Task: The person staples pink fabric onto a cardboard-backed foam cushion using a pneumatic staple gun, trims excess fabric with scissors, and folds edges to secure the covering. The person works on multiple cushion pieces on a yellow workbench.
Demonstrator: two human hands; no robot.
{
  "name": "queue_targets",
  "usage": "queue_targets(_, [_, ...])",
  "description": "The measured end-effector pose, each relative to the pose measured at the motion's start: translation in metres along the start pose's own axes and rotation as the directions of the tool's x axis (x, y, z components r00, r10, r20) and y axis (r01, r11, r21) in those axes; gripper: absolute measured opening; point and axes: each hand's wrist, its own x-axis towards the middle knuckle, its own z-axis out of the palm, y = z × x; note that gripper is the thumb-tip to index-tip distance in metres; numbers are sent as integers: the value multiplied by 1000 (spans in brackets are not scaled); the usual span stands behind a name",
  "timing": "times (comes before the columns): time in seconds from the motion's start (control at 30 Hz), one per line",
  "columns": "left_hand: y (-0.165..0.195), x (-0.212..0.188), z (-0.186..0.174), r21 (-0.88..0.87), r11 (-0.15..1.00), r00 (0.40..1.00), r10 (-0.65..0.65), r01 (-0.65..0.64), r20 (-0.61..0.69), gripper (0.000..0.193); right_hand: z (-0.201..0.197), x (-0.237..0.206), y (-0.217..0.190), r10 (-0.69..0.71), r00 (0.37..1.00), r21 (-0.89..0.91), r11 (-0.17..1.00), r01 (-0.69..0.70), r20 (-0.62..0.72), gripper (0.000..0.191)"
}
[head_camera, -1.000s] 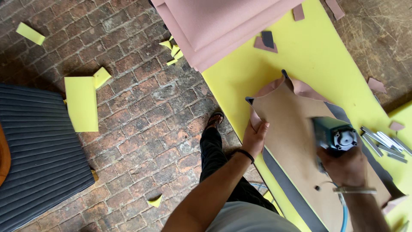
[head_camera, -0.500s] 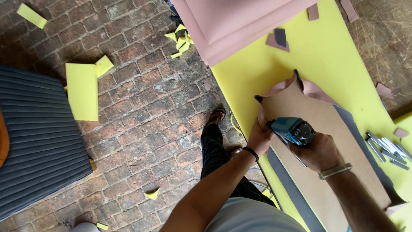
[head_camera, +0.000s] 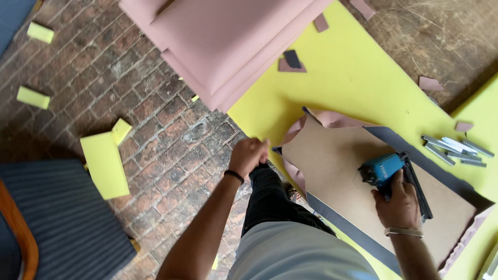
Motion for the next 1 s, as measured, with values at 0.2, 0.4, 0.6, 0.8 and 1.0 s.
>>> queue_targets(0.2, [62, 104, 36, -202, 967, 955, 201, -157, 217, 47, -1, -20, -40, 59, 989, 258, 966, -22, -138, 45])
queue_targets(0.4, [74, 132, 73, -156, 985, 872, 137, -71, 470, 64, 27, 35, -134, 1, 790, 741, 345, -576, 614, 42])
queue_targets(0.6, [78, 120, 77, -280, 905, 811, -111, 322, 575, 73, 39, 96, -174, 15, 454, 445, -222, -867, 891, 54])
queue_targets(0.8, [78, 90, 70, -328, 867, 774, -99, 375, 625, 75, 38, 101, -196, 228, 752, 740, 154, -655, 618, 42])
queue_targets(1.0, [82, 132, 75, -345, 759, 583, -57, 553, 810, 83, 57, 70, -183, 278, 845, 818, 243, -521, 456, 38])
